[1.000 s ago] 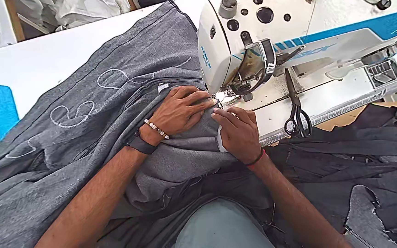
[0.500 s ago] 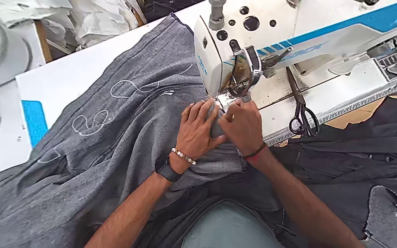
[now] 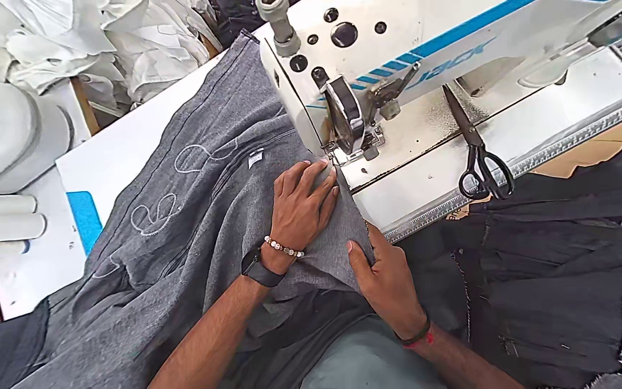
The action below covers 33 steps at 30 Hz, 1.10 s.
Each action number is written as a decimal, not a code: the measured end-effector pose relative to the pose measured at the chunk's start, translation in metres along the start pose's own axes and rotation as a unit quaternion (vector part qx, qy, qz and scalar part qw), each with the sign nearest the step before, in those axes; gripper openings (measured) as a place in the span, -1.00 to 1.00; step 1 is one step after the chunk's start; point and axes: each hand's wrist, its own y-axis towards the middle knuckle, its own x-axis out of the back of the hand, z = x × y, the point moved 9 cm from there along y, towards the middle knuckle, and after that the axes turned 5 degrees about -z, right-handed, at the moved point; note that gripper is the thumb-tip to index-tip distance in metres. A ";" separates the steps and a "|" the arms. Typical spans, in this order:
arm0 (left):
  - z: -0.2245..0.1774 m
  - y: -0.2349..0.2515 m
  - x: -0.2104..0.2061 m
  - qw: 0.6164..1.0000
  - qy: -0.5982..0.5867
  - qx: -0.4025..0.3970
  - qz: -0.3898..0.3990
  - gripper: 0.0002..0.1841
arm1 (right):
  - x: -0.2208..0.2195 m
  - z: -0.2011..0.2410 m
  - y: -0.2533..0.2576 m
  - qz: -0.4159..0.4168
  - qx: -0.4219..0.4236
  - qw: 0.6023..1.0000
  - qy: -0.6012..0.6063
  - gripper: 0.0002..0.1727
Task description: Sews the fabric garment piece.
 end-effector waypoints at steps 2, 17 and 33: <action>0.001 0.002 0.001 1.000 0.006 -0.007 0.000 -0.61 | 0.001 0.000 0.006 -0.003 0.005 1.000 -0.021 -0.55; 0.003 0.009 0.008 0.997 0.020 -0.079 -0.014 -0.67 | 0.000 -0.001 0.028 -0.019 0.028 0.996 -0.084 -0.55; 0.000 0.007 0.005 0.997 0.027 -0.066 -0.012 -0.67 | 0.003 -0.003 0.040 -0.011 0.024 0.990 -0.137 -0.54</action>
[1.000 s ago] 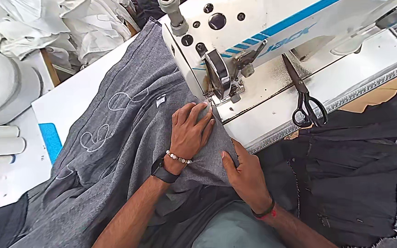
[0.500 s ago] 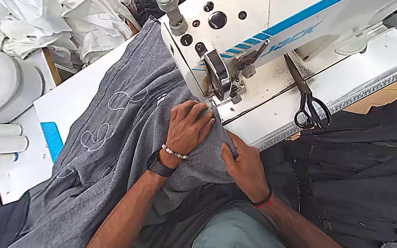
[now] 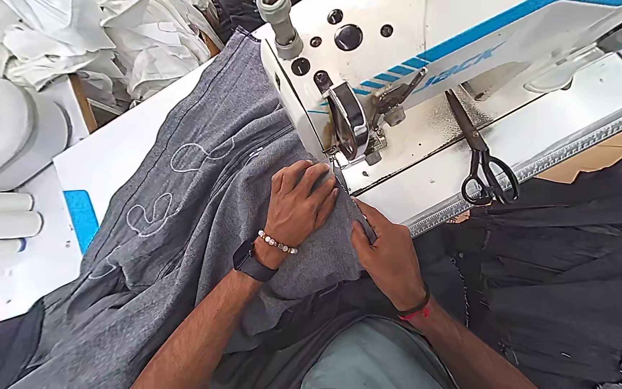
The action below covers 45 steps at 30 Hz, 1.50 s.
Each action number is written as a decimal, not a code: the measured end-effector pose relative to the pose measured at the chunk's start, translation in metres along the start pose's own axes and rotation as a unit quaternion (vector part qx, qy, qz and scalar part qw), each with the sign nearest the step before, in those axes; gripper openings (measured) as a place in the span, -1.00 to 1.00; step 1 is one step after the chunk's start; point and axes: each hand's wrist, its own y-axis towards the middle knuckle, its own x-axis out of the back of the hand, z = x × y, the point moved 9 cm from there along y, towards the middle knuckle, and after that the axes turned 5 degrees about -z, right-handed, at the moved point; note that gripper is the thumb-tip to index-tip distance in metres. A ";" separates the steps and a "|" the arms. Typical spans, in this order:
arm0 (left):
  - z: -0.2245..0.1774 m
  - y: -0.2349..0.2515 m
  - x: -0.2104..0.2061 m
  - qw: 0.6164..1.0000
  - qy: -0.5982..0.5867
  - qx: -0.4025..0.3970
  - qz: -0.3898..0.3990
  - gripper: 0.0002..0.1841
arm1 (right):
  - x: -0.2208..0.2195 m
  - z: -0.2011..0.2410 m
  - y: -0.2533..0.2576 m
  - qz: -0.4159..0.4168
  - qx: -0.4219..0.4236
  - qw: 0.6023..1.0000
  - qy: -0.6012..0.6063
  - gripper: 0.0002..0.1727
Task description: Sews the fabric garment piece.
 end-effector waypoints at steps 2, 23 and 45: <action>0.002 0.002 0.001 1.000 0.004 -0.019 -0.001 -0.67 | -0.002 -0.001 0.001 0.001 0.000 1.000 -0.003 -0.53; -0.013 -0.012 -0.006 0.997 0.008 0.081 0.012 -0.56 | 0.004 0.001 0.005 -0.015 0.027 0.998 -0.052 -0.59; -0.012 -0.012 -0.006 0.996 -0.010 0.085 0.016 -0.59 | 0.008 0.009 0.008 -0.022 0.058 0.995 -0.072 -0.57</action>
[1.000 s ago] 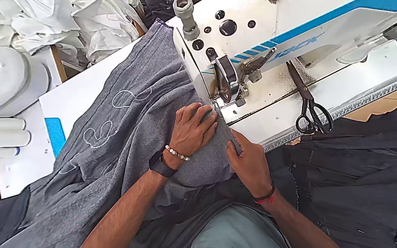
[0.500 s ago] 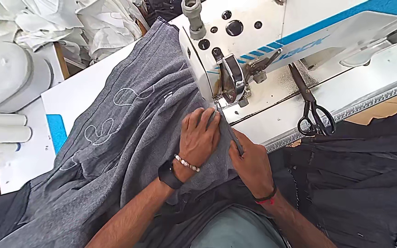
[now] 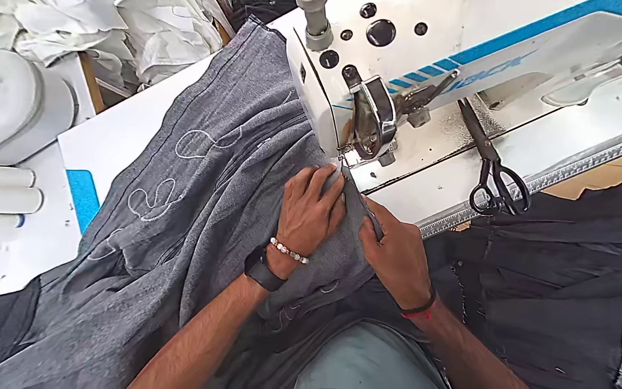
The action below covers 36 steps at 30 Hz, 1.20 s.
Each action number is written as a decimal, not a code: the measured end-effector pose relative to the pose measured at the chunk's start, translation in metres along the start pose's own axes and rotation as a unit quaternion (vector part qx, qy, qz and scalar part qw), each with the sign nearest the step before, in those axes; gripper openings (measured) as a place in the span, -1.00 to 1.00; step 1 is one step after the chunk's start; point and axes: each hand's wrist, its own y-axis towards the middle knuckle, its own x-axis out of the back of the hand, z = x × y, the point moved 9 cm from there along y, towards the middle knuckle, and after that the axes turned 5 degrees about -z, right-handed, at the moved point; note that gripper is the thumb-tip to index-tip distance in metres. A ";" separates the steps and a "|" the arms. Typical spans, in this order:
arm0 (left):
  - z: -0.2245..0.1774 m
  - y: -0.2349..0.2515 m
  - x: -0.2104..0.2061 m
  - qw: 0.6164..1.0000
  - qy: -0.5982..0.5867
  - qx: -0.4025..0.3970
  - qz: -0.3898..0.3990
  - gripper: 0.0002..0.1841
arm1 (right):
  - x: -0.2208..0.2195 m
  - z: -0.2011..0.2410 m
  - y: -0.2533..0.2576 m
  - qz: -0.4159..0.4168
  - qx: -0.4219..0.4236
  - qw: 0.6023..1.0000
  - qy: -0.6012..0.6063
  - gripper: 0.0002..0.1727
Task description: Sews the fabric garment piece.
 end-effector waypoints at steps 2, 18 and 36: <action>0.005 0.005 0.002 0.999 0.000 -0.037 -0.007 -0.61 | 0.001 0.001 0.001 0.001 0.001 1.000 0.004 -0.58; -0.001 -0.004 0.000 1.000 -0.004 0.001 0.004 -0.56 | 0.001 0.006 0.000 0.002 0.041 0.999 -0.023 -0.53; 0.012 0.028 0.017 0.987 -0.059 -0.146 0.023 -0.69 | 0.011 0.046 0.052 0.061 0.093 0.986 -0.121 -0.59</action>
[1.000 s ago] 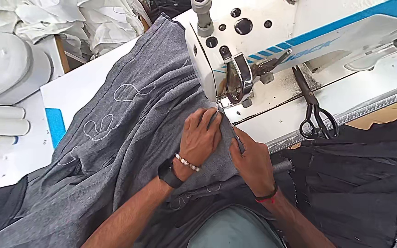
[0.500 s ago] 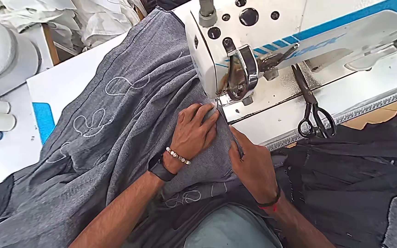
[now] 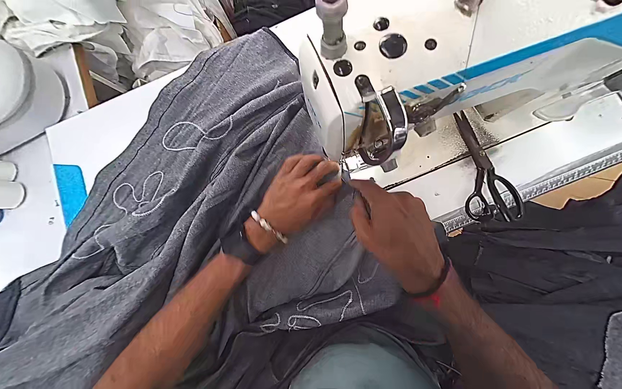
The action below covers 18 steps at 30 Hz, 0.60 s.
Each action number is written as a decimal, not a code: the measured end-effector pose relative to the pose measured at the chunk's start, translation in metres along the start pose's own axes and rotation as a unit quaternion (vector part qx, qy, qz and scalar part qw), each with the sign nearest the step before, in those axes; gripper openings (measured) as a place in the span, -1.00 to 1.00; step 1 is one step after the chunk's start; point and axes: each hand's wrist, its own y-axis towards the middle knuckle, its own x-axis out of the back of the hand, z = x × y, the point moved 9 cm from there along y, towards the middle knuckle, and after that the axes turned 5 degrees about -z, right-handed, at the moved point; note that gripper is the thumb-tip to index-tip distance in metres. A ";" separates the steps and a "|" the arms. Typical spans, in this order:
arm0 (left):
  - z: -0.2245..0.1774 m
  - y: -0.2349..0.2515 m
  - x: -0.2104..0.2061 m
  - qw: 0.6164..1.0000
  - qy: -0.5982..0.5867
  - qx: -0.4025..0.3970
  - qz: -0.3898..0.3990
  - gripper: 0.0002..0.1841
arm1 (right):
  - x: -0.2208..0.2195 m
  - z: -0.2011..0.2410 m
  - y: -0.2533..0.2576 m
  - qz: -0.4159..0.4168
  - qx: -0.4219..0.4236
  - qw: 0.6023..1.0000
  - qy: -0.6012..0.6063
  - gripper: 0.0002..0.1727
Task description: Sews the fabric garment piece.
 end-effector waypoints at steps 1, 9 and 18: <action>-0.005 -0.005 -0.004 0.997 -0.022 0.068 -0.002 -0.68 | -0.008 -0.006 0.011 0.005 -0.005 1.000 -0.007 -0.57; -0.016 -0.028 -0.020 0.993 -0.034 0.111 -0.002 -0.55 | -0.018 -0.066 -0.008 0.073 0.022 0.997 0.031 -0.45; -0.031 -0.030 -0.013 0.997 -0.068 -0.009 -0.035 -0.65 | -0.058 -0.016 -0.164 0.234 0.231 0.944 -0.025 -0.78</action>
